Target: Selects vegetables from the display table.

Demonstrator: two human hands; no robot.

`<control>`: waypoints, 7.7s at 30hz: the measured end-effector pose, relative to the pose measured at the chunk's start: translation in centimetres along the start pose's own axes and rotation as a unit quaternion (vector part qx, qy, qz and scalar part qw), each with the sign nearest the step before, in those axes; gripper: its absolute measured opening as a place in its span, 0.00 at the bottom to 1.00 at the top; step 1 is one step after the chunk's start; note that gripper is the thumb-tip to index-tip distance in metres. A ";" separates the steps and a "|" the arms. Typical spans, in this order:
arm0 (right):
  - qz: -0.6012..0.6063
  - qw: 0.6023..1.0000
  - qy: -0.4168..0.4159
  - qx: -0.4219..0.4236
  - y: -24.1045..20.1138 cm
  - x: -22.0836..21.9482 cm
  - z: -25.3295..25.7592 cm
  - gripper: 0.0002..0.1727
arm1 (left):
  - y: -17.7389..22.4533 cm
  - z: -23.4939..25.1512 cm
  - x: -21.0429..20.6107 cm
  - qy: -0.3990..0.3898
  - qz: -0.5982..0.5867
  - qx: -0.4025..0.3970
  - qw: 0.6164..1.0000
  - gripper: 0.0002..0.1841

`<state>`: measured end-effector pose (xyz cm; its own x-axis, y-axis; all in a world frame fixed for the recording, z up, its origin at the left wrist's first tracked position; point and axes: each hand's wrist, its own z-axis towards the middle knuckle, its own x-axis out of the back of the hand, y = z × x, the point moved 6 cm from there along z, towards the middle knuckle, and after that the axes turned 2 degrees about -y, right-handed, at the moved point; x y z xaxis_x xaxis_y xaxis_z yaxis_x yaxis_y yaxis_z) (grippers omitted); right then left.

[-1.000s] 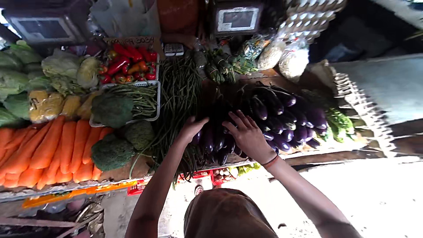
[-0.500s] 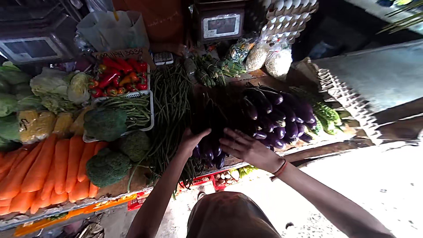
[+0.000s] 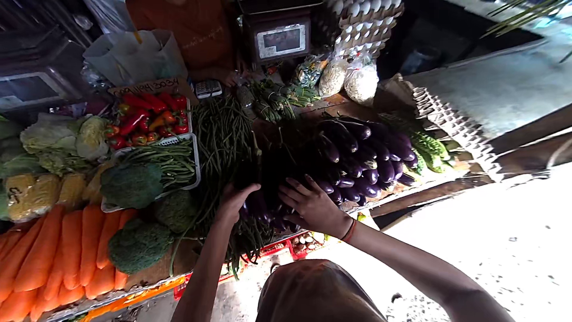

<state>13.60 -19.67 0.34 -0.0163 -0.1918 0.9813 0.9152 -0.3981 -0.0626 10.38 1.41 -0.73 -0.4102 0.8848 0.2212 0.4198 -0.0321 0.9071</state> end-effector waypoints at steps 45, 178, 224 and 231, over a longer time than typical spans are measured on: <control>0.284 0.920 0.254 -0.094 10.6 24.5 -2.4 0.17 | 13.8 -3.2 -11.6 -0.163 0.397 -0.446 0.785 0.26; 0.203 0.941 0.087 -0.255 -6.6 3.8 0.5 0.22 | -12.1 -11.5 11.8 0.361 0.216 -0.220 0.880 0.18; 0.386 0.910 -0.079 -0.130 -8.4 1.0 9.2 0.13 | -11.1 -14.7 11.6 0.131 0.241 -0.214 0.938 0.18; 0.281 0.948 -0.106 -0.107 -10.6 -3.3 11.4 0.42 | -13.7 -11.7 13.5 0.221 0.328 -0.158 0.905 0.19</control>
<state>8.54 -4.54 -0.17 0.5514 -0.2529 0.7949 0.6521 -0.4635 -0.5999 -10.42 8.36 -5.97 -0.4690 0.3568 0.8079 0.4664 -0.6767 0.5697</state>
